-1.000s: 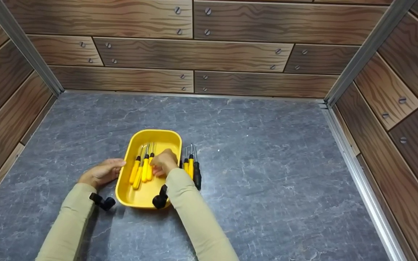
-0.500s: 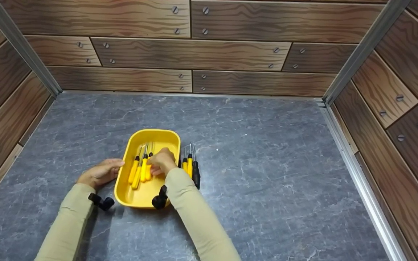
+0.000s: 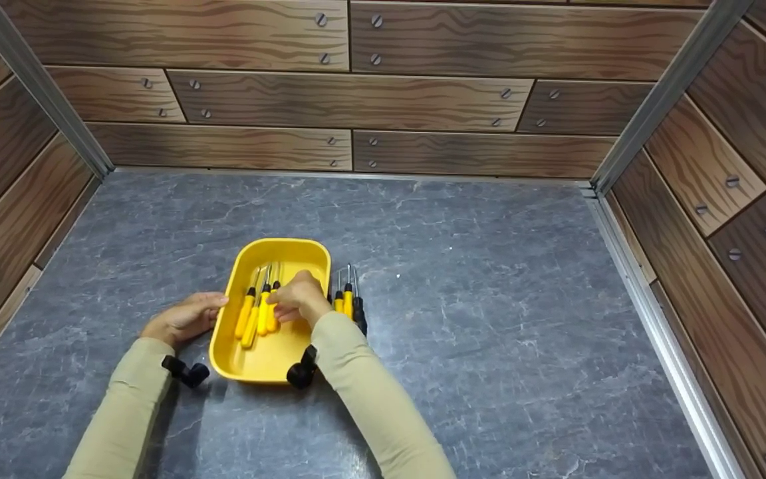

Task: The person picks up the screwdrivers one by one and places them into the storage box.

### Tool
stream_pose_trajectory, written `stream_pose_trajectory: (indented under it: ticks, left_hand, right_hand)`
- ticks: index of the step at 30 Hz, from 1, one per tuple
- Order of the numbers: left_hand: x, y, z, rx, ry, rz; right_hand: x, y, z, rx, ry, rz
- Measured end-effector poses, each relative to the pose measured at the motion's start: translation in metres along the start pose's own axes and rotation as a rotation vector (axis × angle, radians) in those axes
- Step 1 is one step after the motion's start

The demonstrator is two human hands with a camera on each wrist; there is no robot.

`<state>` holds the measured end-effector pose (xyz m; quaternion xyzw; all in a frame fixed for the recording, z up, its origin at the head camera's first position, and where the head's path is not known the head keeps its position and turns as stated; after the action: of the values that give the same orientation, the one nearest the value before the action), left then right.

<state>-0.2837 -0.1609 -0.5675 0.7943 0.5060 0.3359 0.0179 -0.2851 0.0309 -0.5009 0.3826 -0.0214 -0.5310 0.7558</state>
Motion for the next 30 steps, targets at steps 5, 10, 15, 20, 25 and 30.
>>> stream_pose_trajectory:
  ticks: [5, 10, 15, 20, 25, 30]
  left_hand:
    - [-0.001, 0.001, -0.001, -0.001, 0.011, 0.0]
    - [-0.001, 0.0, -0.001, -0.006, -0.004, -0.008]
    - [0.0, -0.001, -0.001, -0.006, -0.014, -0.02]
    - [0.0, -0.001, -0.001, -0.002, -0.018, -0.011]
    - [0.0, -0.001, -0.001, -0.003, -0.012, -0.001]
    - [-0.001, -0.001, 0.0, -0.006, -0.005, 0.001]
  right_hand:
    - [-0.003, 0.004, -0.001, -0.037, 0.008, 0.016]
    - [-0.005, 0.012, 0.001, -0.079, -0.006, 0.047]
    - [-0.009, 0.019, 0.0, -0.095, -0.028, 0.082]
    - [-0.015, 0.023, -0.004, -0.116, -0.053, 0.086]
    - [-0.021, 0.024, -0.007, -0.125, -0.065, 0.085]
    - [-0.026, 0.025, -0.011, -0.124, -0.062, 0.079]
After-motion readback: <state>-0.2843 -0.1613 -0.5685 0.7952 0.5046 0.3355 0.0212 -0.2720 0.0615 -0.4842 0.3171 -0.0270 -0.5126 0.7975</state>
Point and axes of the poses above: each hand's wrist, its own y-axis away from the middle knuckle, its own x-axis out of the palm, z = x × y, the point moved 7 cm from there along -y, towards the middle knuckle, and after that the axes turned 14 degrees about y, right-handed, at the moved point
